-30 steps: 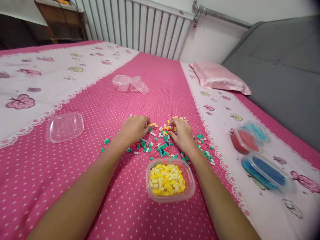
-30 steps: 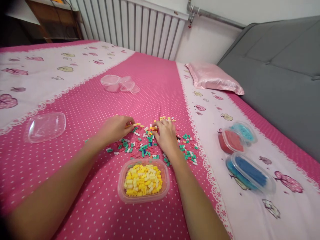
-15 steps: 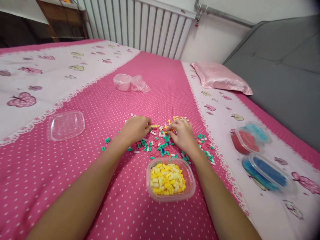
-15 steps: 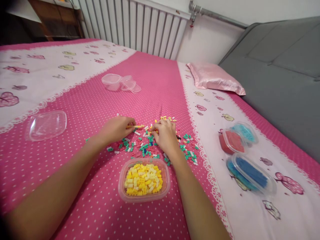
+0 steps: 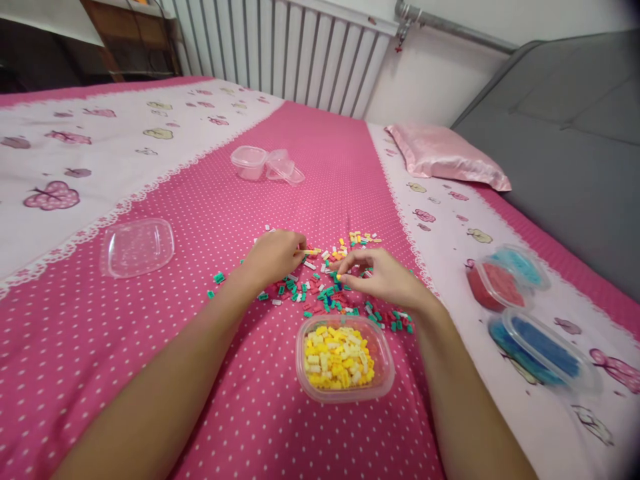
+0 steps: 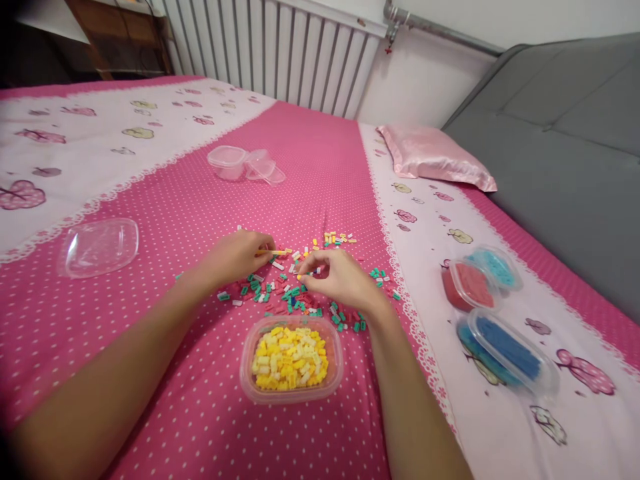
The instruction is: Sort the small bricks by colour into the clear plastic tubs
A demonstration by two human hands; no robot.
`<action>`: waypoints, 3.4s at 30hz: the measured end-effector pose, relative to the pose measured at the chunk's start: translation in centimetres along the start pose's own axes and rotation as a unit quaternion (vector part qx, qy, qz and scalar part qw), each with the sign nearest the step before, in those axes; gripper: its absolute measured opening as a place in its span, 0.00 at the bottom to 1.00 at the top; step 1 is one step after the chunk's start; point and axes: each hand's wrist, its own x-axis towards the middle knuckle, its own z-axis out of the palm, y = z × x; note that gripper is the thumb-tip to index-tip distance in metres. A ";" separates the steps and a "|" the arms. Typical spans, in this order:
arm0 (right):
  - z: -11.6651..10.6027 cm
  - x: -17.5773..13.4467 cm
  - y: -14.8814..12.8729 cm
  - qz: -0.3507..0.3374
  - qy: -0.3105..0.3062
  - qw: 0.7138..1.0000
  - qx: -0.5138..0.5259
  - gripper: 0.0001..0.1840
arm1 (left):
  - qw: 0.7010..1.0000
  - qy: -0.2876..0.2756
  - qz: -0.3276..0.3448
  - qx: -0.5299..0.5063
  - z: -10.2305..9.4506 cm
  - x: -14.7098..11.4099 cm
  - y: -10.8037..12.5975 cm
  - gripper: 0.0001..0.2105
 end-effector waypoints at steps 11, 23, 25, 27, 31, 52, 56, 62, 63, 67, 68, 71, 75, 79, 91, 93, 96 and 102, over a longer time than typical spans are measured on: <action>2.2 -3.0 -5.9 -0.050 -0.182 0.966 -0.176 0.11 | 1.000 -0.007 -0.005 -0.003 -0.4 -0.2 0.4 0.11; 1.7 -3.7 -6.8 -0.033 -0.144 0.974 -0.171 0.10 | 1.000 -0.010 -0.008 -0.003 -0.5 -0.2 0.4 0.11; 0.5 -3.1 -6.2 -0.041 -0.106 0.985 -0.131 0.07 | 1.000 -0.004 -0.007 -0.004 -0.4 -0.2 0.4 0.10; -0.5 -2.2 -4.3 -0.046 -0.020 0.993 -0.105 0.03 | 1.000 0.001 -0.006 -0.003 -0.3 -0.2 0.4 0.10; -1.2 0.3 2.1 -0.020 0.199 0.970 -0.136 0.07 | 1.000 0.004 -0.002 0.000 -0.1 -0.1 0.2 0.09; 1.7 2.5 6.3 -0.023 0.168 0.947 -0.271 0.08 | 1.000 0.013 -0.010 -0.006 -0.2 -0.1 0.4 0.10; 1.6 2.7 6.6 -0.028 0.157 0.949 -0.270 0.07 | 1.000 0.014 -0.009 -0.002 -0.1 -0.1 0.4 0.11; 1.5 2.9 6.5 -0.037 0.168 0.946 -0.274 0.05 | 1.000 0.013 -0.006 0.004 -0.1 -0.1 0.3 0.11; 1.4 2.8 6.4 -0.045 0.169 0.947 -0.270 0.06 | 1.000 0.012 -0.005 0.004 -0.1 -0.1 0.3 0.11; 1.0 2.6 6.0 -0.072 0.182 0.948 -0.249 0.09 | 1.000 0.009 -0.005 0.004 -0.1 0.0 0.4 0.10; 0.9 2.5 5.9 -0.071 0.179 0.949 -0.250 0.08 | 1.000 0.008 -0.005 0.004 -0.1 0.0 0.4 0.10; 0.7 2.2 5.5 -0.056 0.148 0.947 -0.278 0.07 | 1.000 0.007 -0.005 0.005 -0.1 0.0 0.4 0.09; 1.0 1.9 4.7 -0.044 0.099 0.945 -0.310 0.10 | 1.000 0.009 -0.004 0.005 0.0 0.0 0.2 0.09; 1.4 1.8 4.4 -0.039 0.077 0.946 -0.313 0.15 | 1.000 0.010 -0.003 0.006 0.1 0.0 0.1 0.09; 1.4 2.2 4.5 -0.067 0.045 0.953 -0.293 0.14 | 1.000 0.003 -0.005 0.008 0.2 0.0 0.2 0.10; 1.5 2.2 4.5 -0.066 0.043 0.953 -0.292 0.14 | 1.000 0.004 -0.005 0.009 0.2 0.0 0.2 0.10; 1.6 2.1 4.5 -0.068 0.044 0.954 -0.289 0.14 | 1.000 0.005 -0.004 0.010 0.2 0.0 0.3 0.10; 1.1 1.9 4.9 -0.079 0.085 0.970 -0.213 0.11 | 1.000 0.011 -0.005 0.012 0.3 -0.1 0.2 0.10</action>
